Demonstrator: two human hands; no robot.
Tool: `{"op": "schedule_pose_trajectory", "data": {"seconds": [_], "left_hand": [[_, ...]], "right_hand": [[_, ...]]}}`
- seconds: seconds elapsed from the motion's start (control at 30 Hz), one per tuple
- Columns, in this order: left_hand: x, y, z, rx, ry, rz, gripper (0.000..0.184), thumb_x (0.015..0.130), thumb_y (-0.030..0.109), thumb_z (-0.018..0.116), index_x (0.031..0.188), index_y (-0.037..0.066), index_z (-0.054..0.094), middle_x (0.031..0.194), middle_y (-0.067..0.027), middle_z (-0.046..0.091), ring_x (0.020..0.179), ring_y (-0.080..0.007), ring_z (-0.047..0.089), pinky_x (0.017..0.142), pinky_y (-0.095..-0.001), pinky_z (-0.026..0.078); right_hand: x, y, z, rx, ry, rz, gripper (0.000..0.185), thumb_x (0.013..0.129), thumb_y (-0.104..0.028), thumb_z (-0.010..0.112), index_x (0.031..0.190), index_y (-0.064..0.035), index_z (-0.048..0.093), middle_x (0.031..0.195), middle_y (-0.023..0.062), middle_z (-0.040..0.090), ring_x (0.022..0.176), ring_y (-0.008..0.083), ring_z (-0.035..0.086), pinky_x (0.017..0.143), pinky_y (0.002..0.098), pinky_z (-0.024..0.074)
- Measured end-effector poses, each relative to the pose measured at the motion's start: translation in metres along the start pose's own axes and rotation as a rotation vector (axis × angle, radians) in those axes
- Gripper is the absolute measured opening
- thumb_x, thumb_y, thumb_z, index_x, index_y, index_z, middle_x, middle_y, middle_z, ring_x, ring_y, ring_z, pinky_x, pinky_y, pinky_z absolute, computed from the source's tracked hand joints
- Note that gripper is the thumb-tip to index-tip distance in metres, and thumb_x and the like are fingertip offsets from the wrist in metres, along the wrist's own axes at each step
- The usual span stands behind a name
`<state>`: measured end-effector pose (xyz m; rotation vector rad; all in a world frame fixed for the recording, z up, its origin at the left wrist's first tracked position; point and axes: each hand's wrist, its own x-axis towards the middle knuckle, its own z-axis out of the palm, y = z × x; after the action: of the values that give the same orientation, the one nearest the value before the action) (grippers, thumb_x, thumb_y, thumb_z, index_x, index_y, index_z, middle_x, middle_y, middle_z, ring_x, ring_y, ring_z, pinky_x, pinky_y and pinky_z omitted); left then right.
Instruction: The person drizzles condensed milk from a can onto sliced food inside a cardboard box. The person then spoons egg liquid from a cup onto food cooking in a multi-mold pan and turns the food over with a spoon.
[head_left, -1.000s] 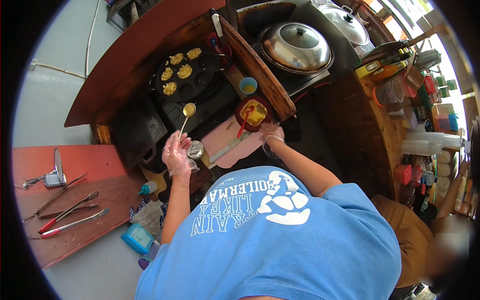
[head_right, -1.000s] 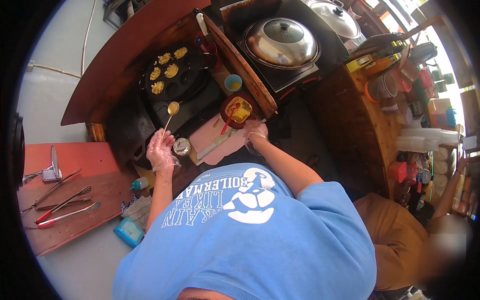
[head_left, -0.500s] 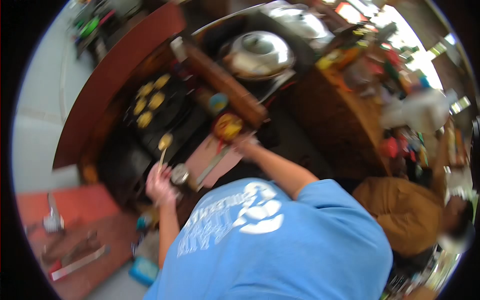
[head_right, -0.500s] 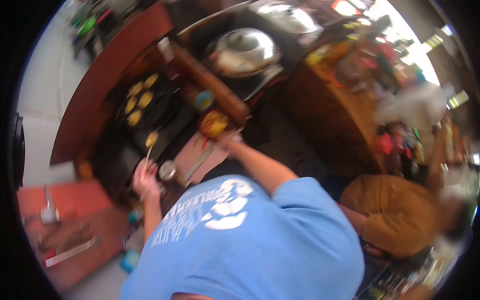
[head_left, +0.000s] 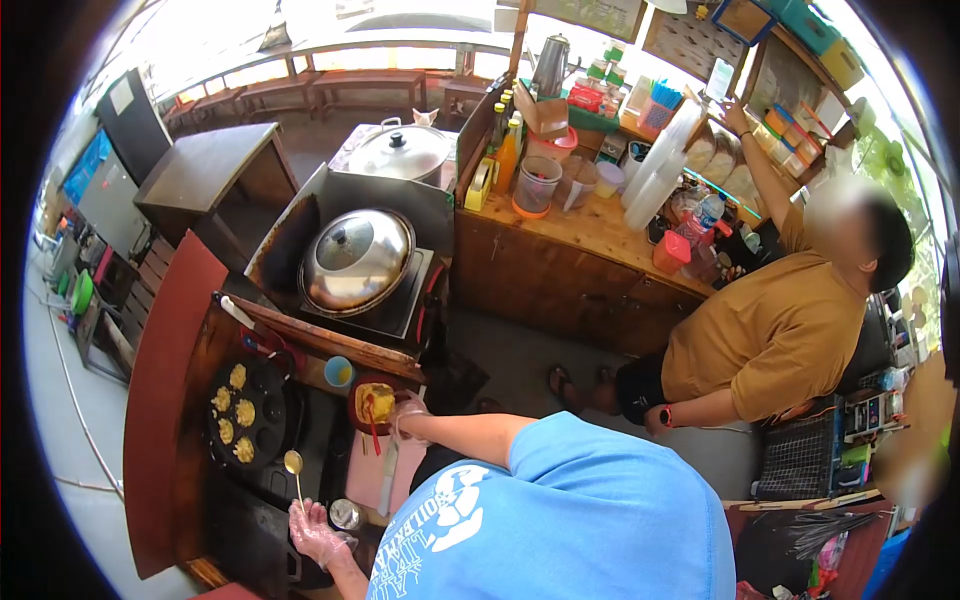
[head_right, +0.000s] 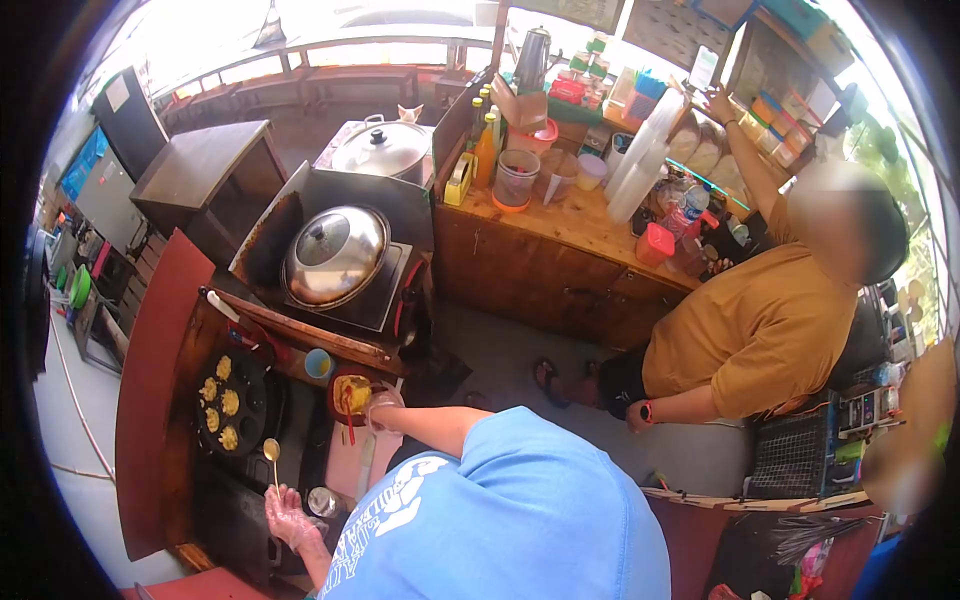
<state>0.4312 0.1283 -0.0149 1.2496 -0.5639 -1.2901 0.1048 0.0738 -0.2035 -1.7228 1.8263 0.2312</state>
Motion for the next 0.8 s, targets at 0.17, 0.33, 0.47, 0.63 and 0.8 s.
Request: {"op": "schedule_pose_trajectory", "data": {"seconds": [0.17, 0.33, 0.47, 0.63, 0.8], "left_hand": [[0.0, 0.002, 0.014, 0.033, 0.022, 0.006, 0.032, 0.101, 0.025, 0.068, 0.122, 0.001, 0.068, 0.099, -0.0095, 0.072, 0.079, -0.0162, 0.065, 0.077, -0.0308, 0.055], [0.002, 0.001, 0.015, -0.01, -0.019, -0.01, 0.031, 0.101, 0.025, 0.068, 0.121, 0.001, 0.068, 0.1, -0.0092, 0.071, 0.08, -0.0161, 0.065, 0.077, -0.0309, 0.055], [-0.003, 0.001, 0.022, 0.056, 0.019, 0.018, 0.031, 0.102, 0.026, 0.068, 0.122, 0.002, 0.068, 0.102, -0.0085, 0.071, 0.082, -0.0164, 0.065, 0.079, -0.0309, 0.055], [-0.005, 0.002, 0.027, 0.06, 0.039, 0.028, 0.031, 0.102, 0.026, 0.068, 0.121, 0.002, 0.068, 0.102, -0.0089, 0.071, 0.081, -0.0158, 0.064, 0.077, -0.0307, 0.054], [-0.004, -0.001, 0.03, 0.063, 0.053, 0.031, 0.03, 0.102, 0.025, 0.067, 0.12, 0.002, 0.068, 0.101, -0.0089, 0.071, 0.079, -0.0156, 0.064, 0.075, -0.0309, 0.054]], "right_hand": [[0.021, 0.004, 0.036, 0.237, 0.231, 0.02, 0.012, 0.085, -0.023, 0.072, 0.09, -0.014, 0.077, 0.091, 0.0144, 0.075, 0.087, 0.0287, 0.074, 0.081, 0.0435, 0.058], [-0.001, 0.001, 0.011, -0.009, 0.22, -0.136, 0.023, 0.094, -0.026, 0.064, 0.08, -0.0136, 0.077, 0.079, 0.0128, 0.073, 0.081, 0.0263, 0.074, 0.067, 0.0435, 0.0579], [0.0, -0.017, -0.004, 0.861, 0.043, 0.46, 0.02, 0.091, -0.023, 0.065, 0.08, -0.0122, 0.079, 0.078, 0.0114, 0.074, 0.079, 0.0253, 0.075, 0.064, 0.0421, 0.059], [-0.012, -0.009, -0.007, 0.529, 0.162, 0.303, 0.015, 0.087, -0.02, 0.067, 0.082, -0.0097, 0.078, 0.081, 0.0094, 0.075, 0.076, 0.0247, 0.075, 0.066, 0.039, 0.0604], [-0.015, -0.016, -0.007, 0.005, 0.158, 0.238, 0.011, 0.086, -0.016, 0.07, 0.092, -0.014, 0.079, 0.096, 0.0058, 0.078, 0.093, 0.0244, 0.077, 0.077, 0.0383, 0.0625]]}}
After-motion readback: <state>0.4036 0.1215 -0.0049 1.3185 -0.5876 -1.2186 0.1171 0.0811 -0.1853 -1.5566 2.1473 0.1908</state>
